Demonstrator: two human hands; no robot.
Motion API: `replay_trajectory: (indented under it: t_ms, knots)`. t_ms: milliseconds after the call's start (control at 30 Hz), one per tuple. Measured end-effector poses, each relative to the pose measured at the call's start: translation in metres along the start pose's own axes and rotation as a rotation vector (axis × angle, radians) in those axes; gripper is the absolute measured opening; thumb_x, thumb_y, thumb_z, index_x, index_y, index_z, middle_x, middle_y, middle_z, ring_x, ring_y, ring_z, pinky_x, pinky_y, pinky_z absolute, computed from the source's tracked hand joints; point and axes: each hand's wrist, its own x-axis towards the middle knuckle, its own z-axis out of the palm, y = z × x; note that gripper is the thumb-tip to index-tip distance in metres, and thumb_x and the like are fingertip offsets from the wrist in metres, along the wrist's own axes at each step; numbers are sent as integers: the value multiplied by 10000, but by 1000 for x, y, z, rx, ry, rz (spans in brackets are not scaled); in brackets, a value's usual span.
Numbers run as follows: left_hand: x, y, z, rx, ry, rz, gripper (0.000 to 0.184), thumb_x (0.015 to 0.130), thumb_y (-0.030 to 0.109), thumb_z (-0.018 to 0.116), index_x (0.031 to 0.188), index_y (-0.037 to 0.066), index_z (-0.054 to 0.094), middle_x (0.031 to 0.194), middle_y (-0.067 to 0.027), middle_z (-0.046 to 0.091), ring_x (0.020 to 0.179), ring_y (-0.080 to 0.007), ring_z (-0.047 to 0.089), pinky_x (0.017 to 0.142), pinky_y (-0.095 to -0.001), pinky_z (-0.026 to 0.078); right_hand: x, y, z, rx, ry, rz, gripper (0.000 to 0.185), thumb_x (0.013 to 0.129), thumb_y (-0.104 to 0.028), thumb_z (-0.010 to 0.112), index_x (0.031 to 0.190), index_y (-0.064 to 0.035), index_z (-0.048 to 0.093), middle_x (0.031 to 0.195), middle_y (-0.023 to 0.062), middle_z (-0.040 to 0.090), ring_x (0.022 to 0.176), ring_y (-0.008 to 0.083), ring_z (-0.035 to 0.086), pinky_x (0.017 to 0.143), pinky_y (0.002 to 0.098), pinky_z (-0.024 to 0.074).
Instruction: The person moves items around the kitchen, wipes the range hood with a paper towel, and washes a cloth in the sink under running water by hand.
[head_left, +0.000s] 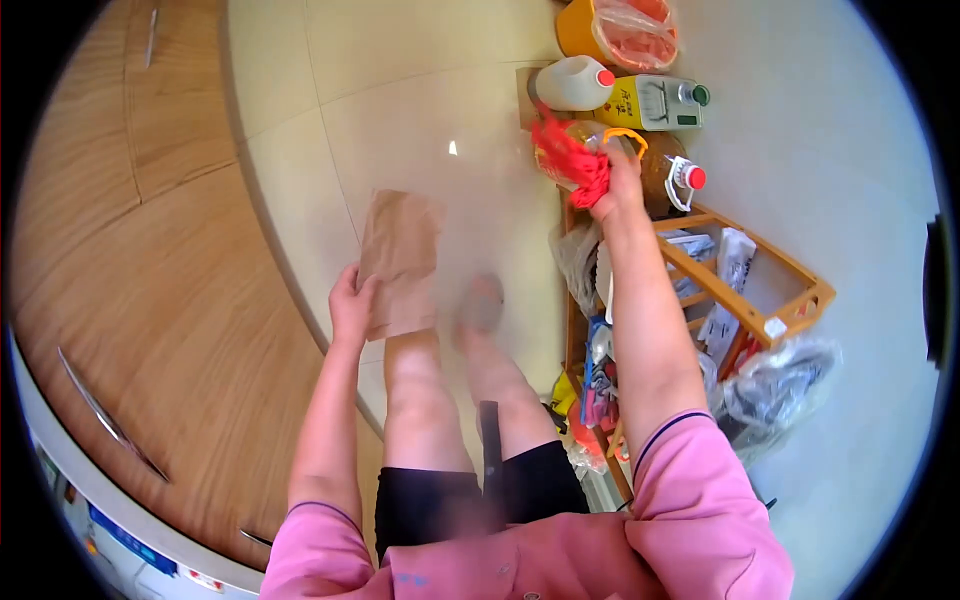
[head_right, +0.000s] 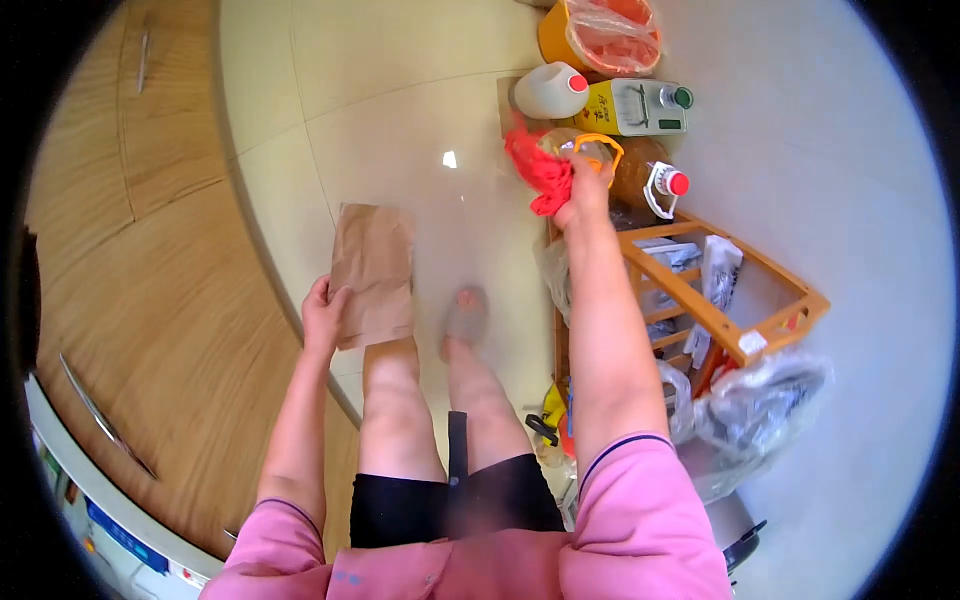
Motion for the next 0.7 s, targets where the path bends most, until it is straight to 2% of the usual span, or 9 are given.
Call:
replay_trajectory:
  t_ms: [100,133,233,300,367,467,533,633,700]
  knots:
    - [60,4,25,104,-76,37,261,846,91,636,1091,5,609,952,-95,680,871,-134,623,796,-277,485,66,-2,-16,23,52,166,473,857,7,579,1259,-86,348,983,136,584,882,286,638,719,450,573]
    - [75,-5,31,144,-102,14,260,847,99,636,1090,9,610,942,-92,680,861,-134,624,789,-277,486,71,-1,-15,-29,83,180,324,891,-65,585,1171,-76,423,985,122,588,879,273,643,736,440,573]
    - [112,-3,41,236,-138,-8,246,857,127,625,1080,25,611,864,-74,668,791,-144,617,745,-285,487,44,-8,9,11,106,347,161,944,-197,559,1028,-70,508,920,92,613,815,246,653,708,394,571]
    - [128,-5,42,225,-130,-11,235,861,119,616,1076,24,613,845,-75,659,765,-146,609,728,-290,487,29,-1,0,-26,204,365,187,971,-256,524,931,-76,554,840,62,645,730,223,656,680,357,568]
    - [138,-5,51,210,-151,-25,226,868,109,601,1077,25,615,837,-81,655,754,-152,607,722,-297,486,3,18,-16,-91,280,280,238,973,-322,531,976,-86,561,837,58,633,713,211,650,604,363,551]
    - [160,1,51,279,-182,-19,224,890,81,561,1098,11,605,858,-62,652,776,-133,597,730,-288,478,-70,25,-12,-265,305,173,251,951,-306,593,1054,-78,571,800,-8,551,701,106,563,640,271,503]
    - [176,15,57,434,-237,31,232,914,48,523,1128,-23,580,891,-5,639,810,-79,566,738,-255,461,-107,15,-16,-435,324,181,212,944,-266,601,1009,-68,568,726,-3,534,608,71,510,541,227,440]
    - [209,20,75,490,-246,42,224,921,59,513,1119,3,599,895,-30,659,818,-152,610,731,-285,470,-150,-9,-13,-425,301,223,113,916,-143,616,881,-48,565,663,-4,537,564,56,489,512,210,392]
    - [220,46,102,705,-226,226,225,893,60,526,1095,37,621,939,-53,668,866,-215,622,764,-326,470,-172,-29,-9,-559,240,284,128,903,-132,622,820,-51,570,641,-12,534,544,45,476,487,211,379]
